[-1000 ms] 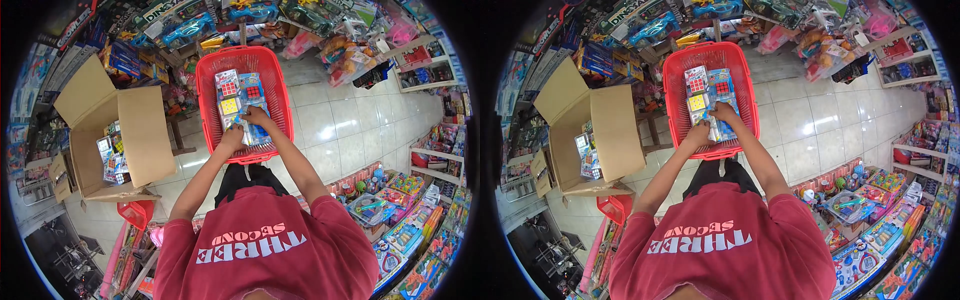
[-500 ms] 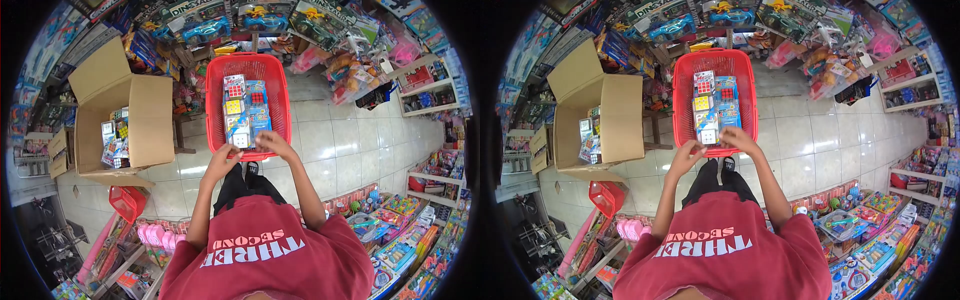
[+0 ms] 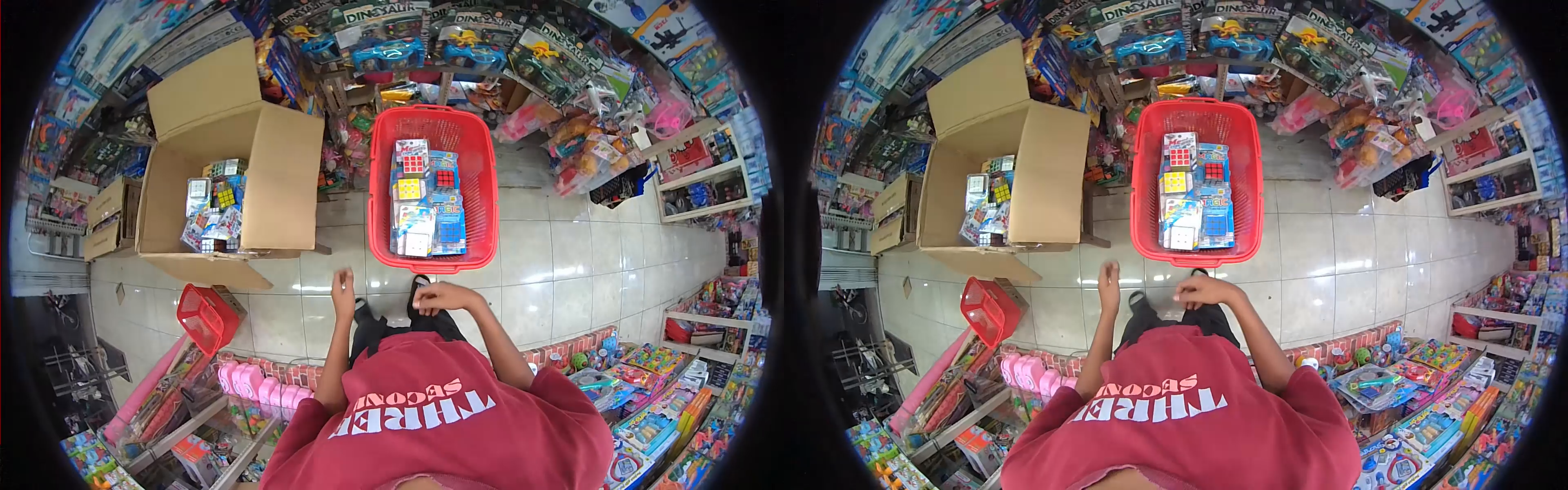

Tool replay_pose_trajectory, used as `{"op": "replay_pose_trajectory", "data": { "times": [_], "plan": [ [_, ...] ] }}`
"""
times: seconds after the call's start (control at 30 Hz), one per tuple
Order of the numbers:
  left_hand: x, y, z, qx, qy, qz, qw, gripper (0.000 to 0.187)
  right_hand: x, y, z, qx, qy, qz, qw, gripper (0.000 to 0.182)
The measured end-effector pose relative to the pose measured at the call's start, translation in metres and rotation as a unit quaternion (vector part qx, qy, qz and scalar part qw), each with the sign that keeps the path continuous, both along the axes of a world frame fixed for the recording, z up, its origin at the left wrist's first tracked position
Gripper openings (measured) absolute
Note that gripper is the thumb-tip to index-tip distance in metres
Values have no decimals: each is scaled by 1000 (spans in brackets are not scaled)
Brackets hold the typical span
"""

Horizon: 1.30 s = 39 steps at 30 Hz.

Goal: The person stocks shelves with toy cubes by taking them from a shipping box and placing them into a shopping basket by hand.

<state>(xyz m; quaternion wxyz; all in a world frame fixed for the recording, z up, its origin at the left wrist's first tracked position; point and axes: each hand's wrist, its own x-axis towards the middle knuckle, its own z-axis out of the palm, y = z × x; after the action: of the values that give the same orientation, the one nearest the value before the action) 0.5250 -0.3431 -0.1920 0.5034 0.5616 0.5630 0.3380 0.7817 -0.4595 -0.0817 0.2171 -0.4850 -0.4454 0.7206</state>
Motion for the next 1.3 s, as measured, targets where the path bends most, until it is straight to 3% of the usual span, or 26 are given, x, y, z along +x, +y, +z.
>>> {"op": "replay_pose_trajectory", "data": {
  "times": [0.07,0.1,0.17,0.27,0.3,0.37,0.43,0.6,0.8,0.97,1.03,1.13,1.23,1.3],
  "plan": [
    [-54,-14,-68,-170,92,-72,979,38,-18,-3,-63,-62,-78,71,992,32],
    [-88,-28,-113,-153,155,-119,969,40,-29,-7,-99,-72,-108,60,990,32],
    [-136,-51,-150,-201,230,-217,927,41,-48,-9,-169,-87,-170,40,981,33],
    [-175,-50,-105,-307,195,-273,891,41,-77,-22,-238,-28,-292,-77,953,31],
    [-193,-42,-121,-303,160,-260,903,36,-89,-25,-265,-71,-324,-129,935,31],
    [-216,-27,-97,-290,95,-192,933,34,-114,-19,-310,-151,-383,-229,882,32],
    [-244,-11,-93,-269,47,-141,952,32,-152,1,-284,-102,-368,-254,889,32],
    [-341,9,-137,-201,134,-151,959,36,-239,47,-242,-11,-356,-209,911,35],
    [-382,11,-76,-176,142,-101,969,34,-286,135,-199,70,-311,142,937,43],
    [-376,48,-20,-24,53,-28,998,26,-338,197,-60,123,-184,301,928,46],
    [-365,82,21,34,27,4,999,22,-353,219,-1,155,-126,324,925,42],
    [-346,144,130,121,14,41,992,18,-362,257,86,181,-25,300,936,39],
    [-336,208,209,232,34,31,972,17,-354,304,148,228,60,215,948,36],
    [-324,259,237,279,36,-13,960,17,-341,339,168,268,-20,160,950,38]
  ]
}}
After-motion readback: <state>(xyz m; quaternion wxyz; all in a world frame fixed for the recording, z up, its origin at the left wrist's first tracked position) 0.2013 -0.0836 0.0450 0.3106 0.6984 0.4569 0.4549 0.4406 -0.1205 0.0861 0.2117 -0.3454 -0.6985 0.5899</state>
